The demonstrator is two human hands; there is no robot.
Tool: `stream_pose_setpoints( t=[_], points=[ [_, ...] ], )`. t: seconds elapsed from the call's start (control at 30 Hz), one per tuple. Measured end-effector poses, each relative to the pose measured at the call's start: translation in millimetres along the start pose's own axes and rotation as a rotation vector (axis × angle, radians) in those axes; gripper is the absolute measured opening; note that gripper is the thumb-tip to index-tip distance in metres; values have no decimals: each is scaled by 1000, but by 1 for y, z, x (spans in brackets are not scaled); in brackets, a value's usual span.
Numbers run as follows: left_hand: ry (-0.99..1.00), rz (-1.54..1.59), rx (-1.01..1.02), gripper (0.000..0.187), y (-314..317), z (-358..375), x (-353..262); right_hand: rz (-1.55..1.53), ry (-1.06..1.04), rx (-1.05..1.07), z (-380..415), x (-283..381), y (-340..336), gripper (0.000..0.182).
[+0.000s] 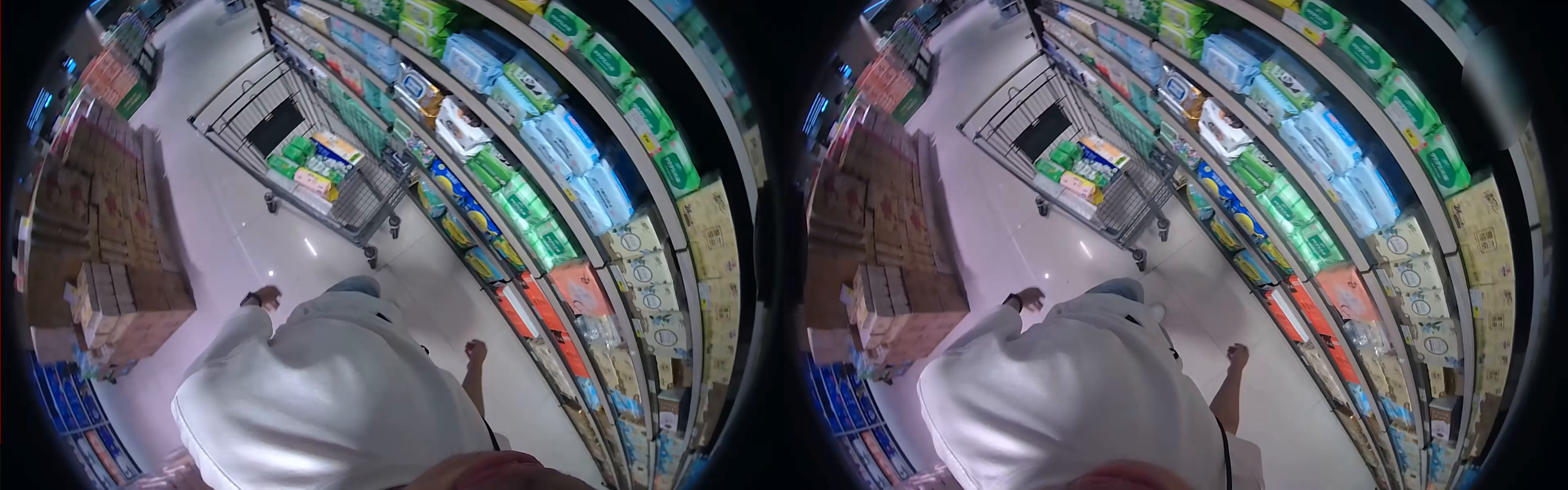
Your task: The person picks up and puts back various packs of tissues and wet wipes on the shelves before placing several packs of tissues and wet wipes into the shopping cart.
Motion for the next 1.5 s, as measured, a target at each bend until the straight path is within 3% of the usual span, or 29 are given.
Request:
stream_pose_setpoints(
  t=[0.03, 0.07, 0.13, 0.17, 0.23, 0.27, 0.3, 0.33, 0.4, 0.43, 0.47, 0.53, 0.57, 0.63, 0.67, 0.8, 0.9, 0.93, 1.1, 1.2, 1.3, 1.37, 1.5],
  points=[
    [151, 156, -213, 33, -11, 1, -61, -111, 56, 42, -1, 68, 14, 20],
    [263, 58, -395, 28, -22, 5, -121, -135, -14, 90, 6, 135, 35, 19],
    [614, -33, -573, 23, -18, 7, -214, -48, -132, 182, -7, 216, 80, 22],
    [700, -50, -521, 23, -2, 35, -266, 11, -215, 192, -2, 249, 100, 23],
    [914, -56, -297, 28, 35, 71, -324, 110, -151, 289, -21, 268, 153, 19],
    [913, -33, -333, 28, 31, 92, -329, 173, -150, 275, -13, 269, 181, 18],
    [855, 56, -164, 30, 43, 106, -325, 261, -148, 411, -14, 261, 212, 19],
    [795, 145, 7, 32, 56, 114, -314, 427, -117, 368, -29, 241, 241, 23],
    [589, 491, -114, 38, 38, 91, -208, 569, -20, 457, -12, 188, 294, 25],
    [535, 263, -387, 39, 17, 98, -153, 683, 79, 510, -1, 153, 316, 27],
    [481, 276, -608, 35, 5, 97, -78, 791, 139, 594, 19, 123, 340, 29],
    [86, 155, -918, 28, 4, 128, 79, 1035, 270, 717, 62, 64, 382, 34],
    [-53, 82, -967, 27, 23, 129, 184, 1146, 316, 732, 100, 50, 402, 35],
    [-522, 703, -765, 32, 88, 189, 286, 1149, 400, 839, 166, 30, 437, 33],
    [-418, 675, -575, 35, 111, 198, 329, 1151, 403, 827, 183, 26, 450, 33],
    [-578, 1013, -453, 34, 154, 251, 371, 1108, 364, 812, 210, 4, 490, 30],
    [-418, 1080, -494, 34, 93, 215, 369, 1113, 257, 755, 157, -23, 498, 29],
    [-497, 1031, -450, 33, 60, 214, 342, 1178, 278, 708, 163, -21, 500, 29],
    [-46, 660, -628, 24, -141, 143, 267, 1269, 346, 663, 203, 0, 533, 26],
    [288, 309, -736, 20, -266, 133, 175, 1227, 105, 697, 260, 39, 596, 28],
    [639, -78, -833, 19, -397, 149, -11, 974, -218, 822, 341, 118, 677, 22],
    [629, -6, -842, 19, -436, 141, -87, 908, -288, 795, 358, 152, 710, 18],
    [875, -64, -807, 17, -473, 103, -205, 780, -447, 656, 353, 210, 765, 16]
  ],
)
Point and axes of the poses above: each hand's wrist, its own z-axis away from the middle knuckle, its own y-axis out of the palm, x = y × z, the point moved 8 cm from there along -z, towards the middle knuckle, and after that the axes turned 13 degrees about y, right-handed, at the moved point
